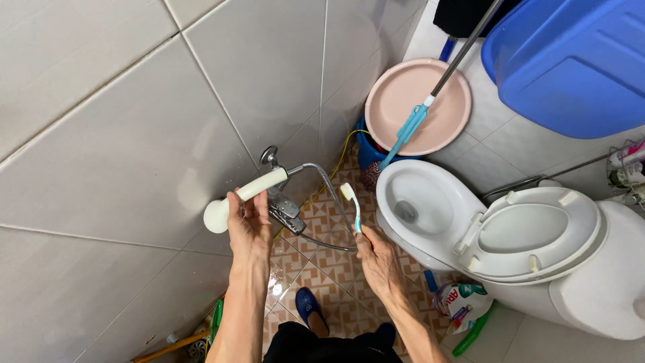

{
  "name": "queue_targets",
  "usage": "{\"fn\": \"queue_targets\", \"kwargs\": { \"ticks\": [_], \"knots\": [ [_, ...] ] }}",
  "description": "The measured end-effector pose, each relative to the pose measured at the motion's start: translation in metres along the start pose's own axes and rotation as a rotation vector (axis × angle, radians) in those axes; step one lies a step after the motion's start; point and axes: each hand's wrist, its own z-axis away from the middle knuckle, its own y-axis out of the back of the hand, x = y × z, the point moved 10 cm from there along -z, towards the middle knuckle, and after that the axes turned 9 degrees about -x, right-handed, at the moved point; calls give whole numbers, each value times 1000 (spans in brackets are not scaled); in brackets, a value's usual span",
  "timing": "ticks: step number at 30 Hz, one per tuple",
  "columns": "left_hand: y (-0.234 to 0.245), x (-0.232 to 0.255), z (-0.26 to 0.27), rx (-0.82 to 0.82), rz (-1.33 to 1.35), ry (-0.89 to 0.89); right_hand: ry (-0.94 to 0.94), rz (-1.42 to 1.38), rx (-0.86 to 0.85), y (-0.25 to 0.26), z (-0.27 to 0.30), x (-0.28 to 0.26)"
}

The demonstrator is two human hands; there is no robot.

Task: Scrubbing and cleaning a bathroom faucet and shower head with a toothbrush and sponge.

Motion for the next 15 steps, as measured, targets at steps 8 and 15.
{"fn": "queue_targets", "kwargs": {
  "ticks": [8, 15],
  "knots": [
    [68, 7, -63, 49, 27, -51, -204, -73, -101, -14, 10, 51],
    [109, 1, -71, 122, -17, 14, -174, -212, -147, -31, 8, 60]
  ]
}}
